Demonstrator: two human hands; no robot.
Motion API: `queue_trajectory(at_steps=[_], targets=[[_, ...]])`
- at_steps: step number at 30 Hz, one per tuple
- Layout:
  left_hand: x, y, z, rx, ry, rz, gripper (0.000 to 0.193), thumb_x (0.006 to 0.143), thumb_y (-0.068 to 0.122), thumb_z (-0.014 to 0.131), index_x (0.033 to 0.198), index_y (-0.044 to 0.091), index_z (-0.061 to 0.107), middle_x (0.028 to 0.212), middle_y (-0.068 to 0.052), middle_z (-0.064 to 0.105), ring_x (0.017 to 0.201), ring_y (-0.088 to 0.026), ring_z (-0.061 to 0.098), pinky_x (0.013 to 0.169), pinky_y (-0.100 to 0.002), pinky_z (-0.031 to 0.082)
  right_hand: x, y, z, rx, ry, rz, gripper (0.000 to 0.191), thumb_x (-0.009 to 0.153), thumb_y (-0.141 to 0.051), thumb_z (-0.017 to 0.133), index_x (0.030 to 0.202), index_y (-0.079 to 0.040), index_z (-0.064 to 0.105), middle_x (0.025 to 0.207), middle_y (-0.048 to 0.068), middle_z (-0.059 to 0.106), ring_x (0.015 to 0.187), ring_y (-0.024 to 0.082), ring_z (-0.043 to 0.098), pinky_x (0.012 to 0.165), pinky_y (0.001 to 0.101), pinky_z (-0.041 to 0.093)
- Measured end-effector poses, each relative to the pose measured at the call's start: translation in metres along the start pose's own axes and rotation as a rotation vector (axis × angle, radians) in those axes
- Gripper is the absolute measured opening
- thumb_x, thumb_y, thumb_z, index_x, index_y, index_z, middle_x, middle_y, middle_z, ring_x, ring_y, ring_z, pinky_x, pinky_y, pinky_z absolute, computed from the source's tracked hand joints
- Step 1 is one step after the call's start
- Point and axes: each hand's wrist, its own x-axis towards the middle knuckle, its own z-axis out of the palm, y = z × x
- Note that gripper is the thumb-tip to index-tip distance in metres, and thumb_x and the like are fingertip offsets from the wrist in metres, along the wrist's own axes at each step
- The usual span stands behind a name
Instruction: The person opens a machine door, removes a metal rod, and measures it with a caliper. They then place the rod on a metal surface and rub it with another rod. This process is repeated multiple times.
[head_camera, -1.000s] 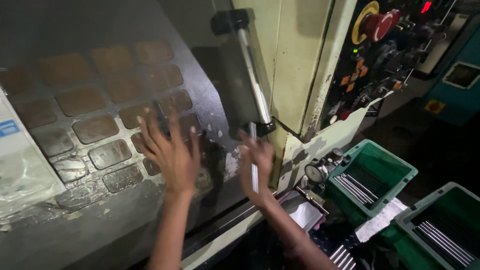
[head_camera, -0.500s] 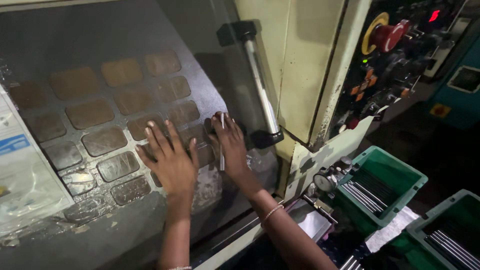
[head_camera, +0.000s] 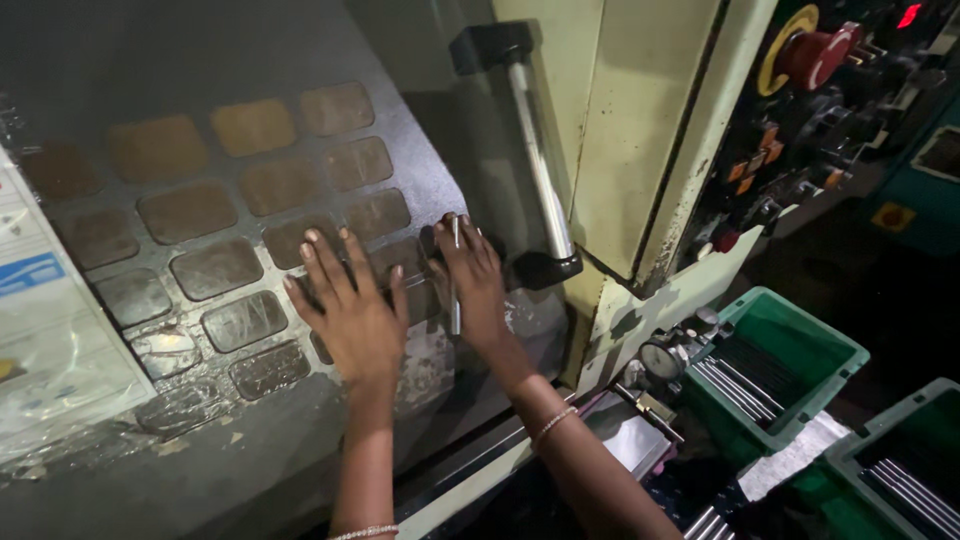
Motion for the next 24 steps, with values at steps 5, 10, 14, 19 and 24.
queue_trajectory(at_steps=[5,10,14,19,24], targets=[[-0.0004,-0.0003,0.0017,-0.010,0.009,0.002,0.068,0.109,0.046,0.052,0.159,0.001,0.045,0.166,-0.030,0.031,0.157,-0.040,0.026,0.126,-0.061,0.014,0.0013,-0.0024,-0.0019,-0.016,-0.006,-0.018,0.057,0.094,-0.011,0.073,0.147,-0.009,0.053,0.152,0.015,0.055,0.148,0.034,0.045,0.118,0.0471,0.038],[-0.0012,-0.0010,0.0053,-0.008,-0.009,-0.006,0.068,0.110,0.047,0.049,0.160,0.001,0.044,0.167,-0.030,0.030,0.157,-0.041,0.025,0.126,-0.060,0.013,0.0015,-0.0033,-0.0022,-0.037,-0.018,0.010,0.054,0.095,-0.011,0.073,0.146,-0.010,0.055,0.152,0.013,0.056,0.149,0.032,0.045,0.118,0.0468,0.039],[-0.0001,-0.0022,0.0086,0.001,-0.025,-0.009,0.068,0.111,0.048,0.045,0.161,0.002,0.042,0.168,-0.030,0.028,0.158,-0.040,0.023,0.126,-0.060,0.012,0.0028,-0.0052,-0.0025,-0.050,-0.021,0.021,0.053,0.096,-0.013,0.073,0.146,-0.011,0.056,0.152,0.013,0.056,0.149,0.032,0.045,0.118,0.0472,0.038],[-0.0017,-0.0027,0.0101,0.009,-0.022,-0.011,0.069,0.111,0.049,0.045,0.161,0.002,0.043,0.168,-0.030,0.028,0.159,-0.040,0.022,0.127,-0.060,0.011,0.0013,-0.0068,-0.0047,-0.027,-0.027,0.019,0.052,0.097,-0.012,0.071,0.146,-0.010,0.055,0.154,0.014,0.054,0.150,0.032,0.044,0.119,0.0477,0.038],[0.0000,-0.0031,0.0095,0.015,-0.040,-0.015,0.069,0.109,0.049,0.047,0.160,0.003,0.044,0.167,-0.030,0.028,0.158,-0.039,0.022,0.126,-0.061,0.011,-0.0001,-0.0032,-0.0018,-0.020,-0.028,0.016,0.051,0.097,-0.012,0.071,0.145,-0.010,0.055,0.153,0.016,0.054,0.149,0.034,0.044,0.120,0.0490,0.036]])
